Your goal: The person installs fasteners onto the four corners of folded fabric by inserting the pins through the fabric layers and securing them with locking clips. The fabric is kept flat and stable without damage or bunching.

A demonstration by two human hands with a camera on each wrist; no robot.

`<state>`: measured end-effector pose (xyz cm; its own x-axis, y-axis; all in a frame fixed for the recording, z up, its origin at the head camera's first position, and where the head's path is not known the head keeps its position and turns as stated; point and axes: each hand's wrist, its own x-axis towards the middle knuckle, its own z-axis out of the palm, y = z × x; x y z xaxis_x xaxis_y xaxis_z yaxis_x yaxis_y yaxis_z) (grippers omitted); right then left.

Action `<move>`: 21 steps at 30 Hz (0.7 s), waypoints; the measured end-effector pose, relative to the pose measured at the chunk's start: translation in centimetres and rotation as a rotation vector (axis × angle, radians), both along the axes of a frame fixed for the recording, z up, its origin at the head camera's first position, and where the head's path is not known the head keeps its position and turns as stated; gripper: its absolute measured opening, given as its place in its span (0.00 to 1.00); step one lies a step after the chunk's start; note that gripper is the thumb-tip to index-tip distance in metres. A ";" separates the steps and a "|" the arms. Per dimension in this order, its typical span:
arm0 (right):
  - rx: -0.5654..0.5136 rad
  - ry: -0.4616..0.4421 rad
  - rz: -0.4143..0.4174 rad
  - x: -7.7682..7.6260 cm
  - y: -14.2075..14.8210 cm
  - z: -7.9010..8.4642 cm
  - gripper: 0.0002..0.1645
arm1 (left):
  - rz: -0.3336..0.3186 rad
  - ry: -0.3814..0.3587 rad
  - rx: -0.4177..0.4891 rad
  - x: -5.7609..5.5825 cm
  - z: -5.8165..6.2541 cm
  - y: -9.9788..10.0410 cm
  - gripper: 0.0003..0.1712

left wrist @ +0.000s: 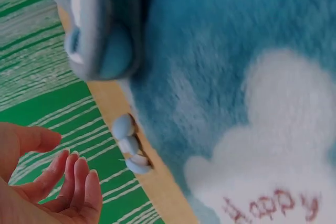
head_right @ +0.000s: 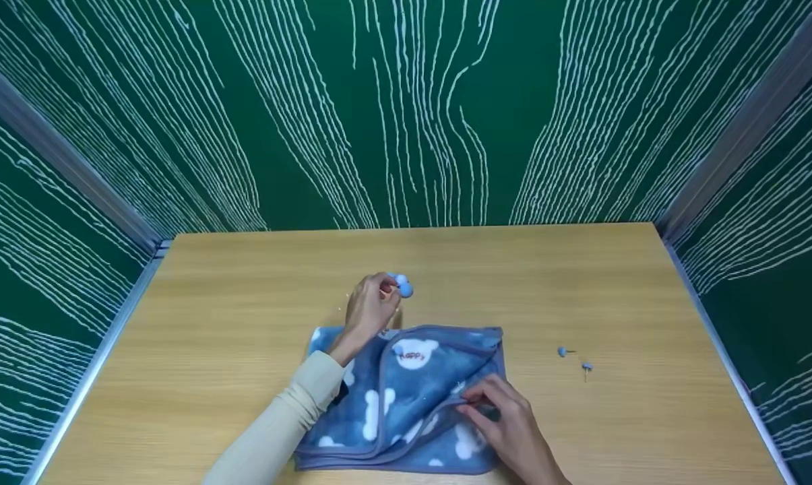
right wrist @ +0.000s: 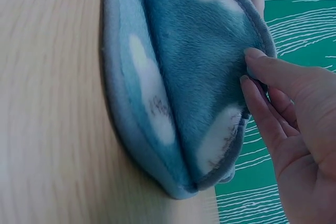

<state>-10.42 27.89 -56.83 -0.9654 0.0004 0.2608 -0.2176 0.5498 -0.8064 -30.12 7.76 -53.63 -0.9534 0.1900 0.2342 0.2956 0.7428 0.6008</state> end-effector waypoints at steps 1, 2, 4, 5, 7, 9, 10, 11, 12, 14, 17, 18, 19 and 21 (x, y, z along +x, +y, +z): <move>0.007 0.006 0.004 0.0 0.0 0.0 0.11 | 0.001 -0.009 -0.001 -0.1 -0.1 0.0 0.09; 0.014 0.017 0.007 0.1 0.1 -0.1 0.11 | 0.001 -0.022 -0.005 -0.3 -0.2 0.0 0.09; 0.011 0.020 -0.006 0.1 0.1 -0.2 0.12 | 0.000 -0.046 -0.007 -0.5 -0.3 0.0 0.10; 0.013 0.028 -0.011 0.1 0.2 -0.3 0.13 | -0.001 -0.057 -0.007 -0.6 -0.3 0.1 0.10; 0.007 0.047 -0.017 0.2 0.2 -0.4 0.14 | -0.001 -0.068 -0.016 -0.8 -0.4 0.2 0.10; 0.012 0.078 -0.017 0.2 0.2 -0.6 0.16 | -0.001 -0.074 -0.021 -1.0 -0.4 0.3 0.10; 0.010 0.090 -0.018 0.2 0.2 -0.6 0.16 | -0.002 -0.075 -0.027 -1.1 -0.5 0.3 0.10; 0.008 0.100 -0.018 0.2 0.2 -0.7 0.17 | -0.003 -0.076 -0.033 -1.3 -0.5 0.4 0.10; 0.005 0.102 -0.018 0.2 0.2 -0.7 0.17 | -0.005 -0.074 -0.041 -1.4 -0.5 0.4 0.10; 0.000 0.085 -0.028 0.3 0.2 -0.7 0.17 | -0.010 -0.080 -0.050 -1.6 -0.6 0.5 0.11; -0.024 0.012 -0.043 0.4 0.2 -0.4 0.15 | -0.019 -0.107 -0.074 -1.9 -0.9 0.6 0.14; -0.027 -0.012 -0.043 0.4 0.2 -0.3 0.14 | -0.022 -0.116 -0.086 -2.0 -1.0 0.7 0.15; -0.035 -0.035 -0.039 0.5 0.2 -0.2 0.12 | -0.027 -0.126 -0.098 -2.0 -1.1 0.7 0.16; -0.057 -0.062 -0.014 0.6 0.2 0.0 0.10 | -0.038 -0.138 -0.125 -2.1 -1.3 0.7 0.17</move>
